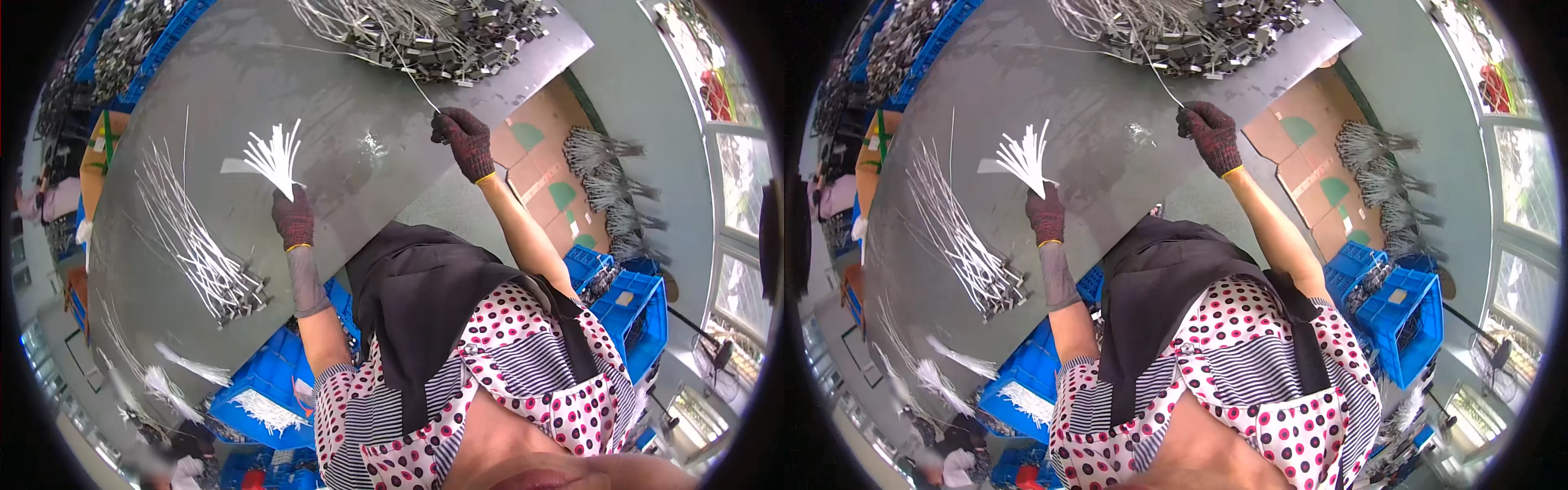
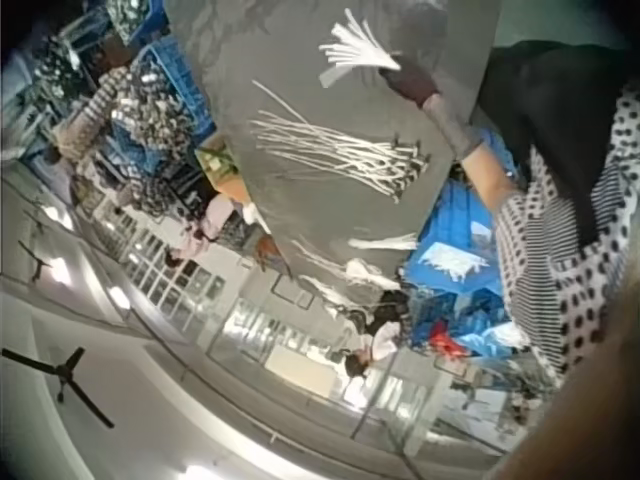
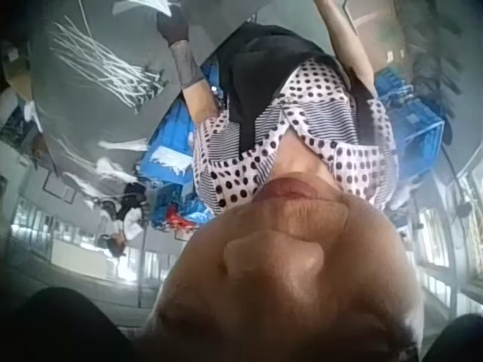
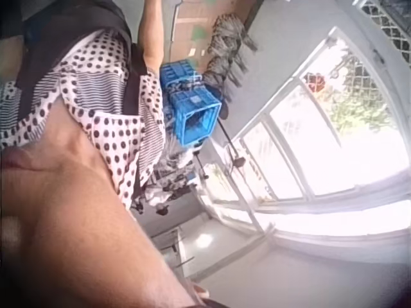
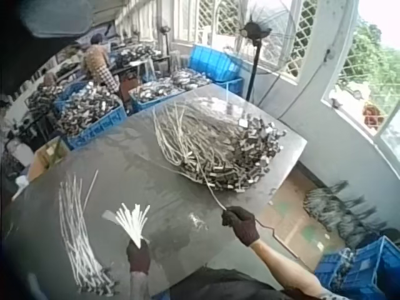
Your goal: Picking up bundles of white wires from a bin and sorting them on a table.
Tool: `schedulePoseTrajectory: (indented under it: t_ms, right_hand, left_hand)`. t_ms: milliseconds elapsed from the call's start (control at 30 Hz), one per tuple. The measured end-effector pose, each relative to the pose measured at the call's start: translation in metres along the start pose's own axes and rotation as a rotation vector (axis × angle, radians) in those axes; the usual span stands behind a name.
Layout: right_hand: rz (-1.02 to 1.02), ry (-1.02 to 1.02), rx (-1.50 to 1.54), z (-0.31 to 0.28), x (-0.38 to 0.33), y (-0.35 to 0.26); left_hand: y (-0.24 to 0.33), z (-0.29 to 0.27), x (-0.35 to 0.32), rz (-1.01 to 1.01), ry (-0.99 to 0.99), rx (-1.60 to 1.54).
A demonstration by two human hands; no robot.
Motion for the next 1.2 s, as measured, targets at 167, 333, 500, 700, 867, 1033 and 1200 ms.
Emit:
schedulePoseTrajectory:
  t_ms: [167,333,500,700,867,1033,1200]
  right_hand:
    - [0.025,0.028,0.105,-0.014,-0.001,0.014]
    - [-0.004,0.018,0.069,-0.031,-0.001,0.022]
    - [0.045,0.01,0.017,-0.028,0.003,0.016]
    - [0.046,-0.013,-0.033,-0.015,0.0,0.025]
    - [0.011,-0.047,-0.056,-0.005,-0.004,0.033]
    - [0.021,-0.086,-0.049,0.007,-0.006,0.037]
    - [0.013,-0.056,-0.039,0.002,-0.004,0.015]
  left_hand:
    - [0.041,0.022,0.007,-0.132,-0.131,-0.665]
    - [0.066,0.017,-0.002,-0.199,-0.062,-0.769]
    - [0.041,-0.022,-0.002,-0.147,0.053,-0.458]
    - [-0.004,-0.063,-0.022,-0.177,-0.26,0.44]
    - [-0.011,-0.031,-0.041,-0.259,-0.305,0.344]
    - [-0.047,-0.021,-0.033,-0.121,-0.31,0.226]
    - [-0.004,-0.02,-0.011,-0.109,-0.183,-0.051]
Point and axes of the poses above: each hand's wrist, its own x-axis towards the middle knuckle, its own z-axis out of the palm, y = z × x, the point moved 3 cm from there along x, towards the middle knuckle
